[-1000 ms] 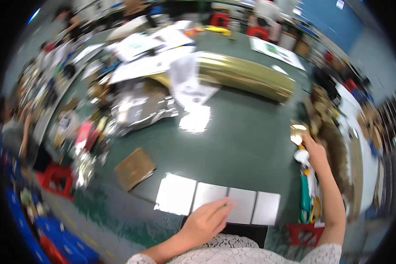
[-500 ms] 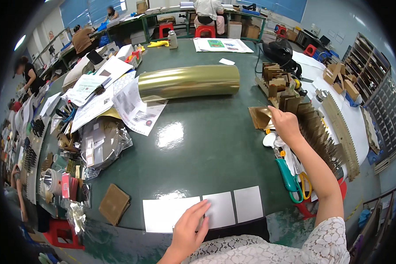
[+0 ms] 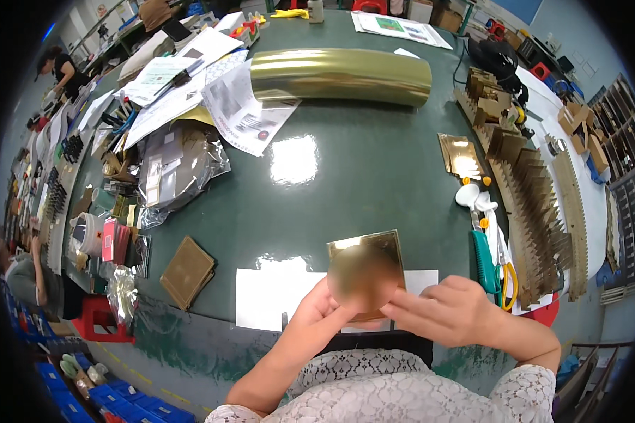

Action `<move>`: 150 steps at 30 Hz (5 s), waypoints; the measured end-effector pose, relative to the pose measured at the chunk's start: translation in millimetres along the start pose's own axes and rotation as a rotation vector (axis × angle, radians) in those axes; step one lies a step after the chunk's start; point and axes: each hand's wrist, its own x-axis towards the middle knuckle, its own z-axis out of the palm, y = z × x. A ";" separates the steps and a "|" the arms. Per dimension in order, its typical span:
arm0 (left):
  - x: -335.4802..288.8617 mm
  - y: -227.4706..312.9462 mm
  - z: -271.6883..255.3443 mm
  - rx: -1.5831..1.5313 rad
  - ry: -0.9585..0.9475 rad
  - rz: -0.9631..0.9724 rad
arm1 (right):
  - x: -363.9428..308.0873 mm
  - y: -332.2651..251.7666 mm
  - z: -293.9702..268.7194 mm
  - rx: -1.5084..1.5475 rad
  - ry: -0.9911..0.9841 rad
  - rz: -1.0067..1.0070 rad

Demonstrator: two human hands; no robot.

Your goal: The person cleans small square mirrors using a white cloth. They pick up mirrors from a stack, wipe the reflective surface, and place them back down. The person also handles a roll of gold film and uses scissors to cut a piece of it.

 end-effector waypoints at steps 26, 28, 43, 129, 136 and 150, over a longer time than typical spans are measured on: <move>-16.3 -15.4 1.8 0.118 -0.014 -0.109 | 7.5 -9.7 44.4 -0.013 0.396 0.596; -15.7 -15.4 2.2 0.119 -0.014 -0.115 | 6.0 -8.9 48.0 0.010 0.427 0.601; -16.6 -28.5 -2.5 0.200 0.047 -0.014 | 11.6 -13.9 56.3 0.338 0.512 0.760; -11.8 -32.0 -15.1 0.005 0.144 -0.026 | 7.6 -55.7 38.3 0.515 0.204 0.489; -11.2 -26.7 -11.8 -0.043 0.221 -0.007 | 0.0 -56.9 31.4 0.841 0.190 0.568; -2.2 -37.6 -28.7 -0.326 -0.046 -0.020 | -1.3 -66.0 24.9 0.777 0.369 0.615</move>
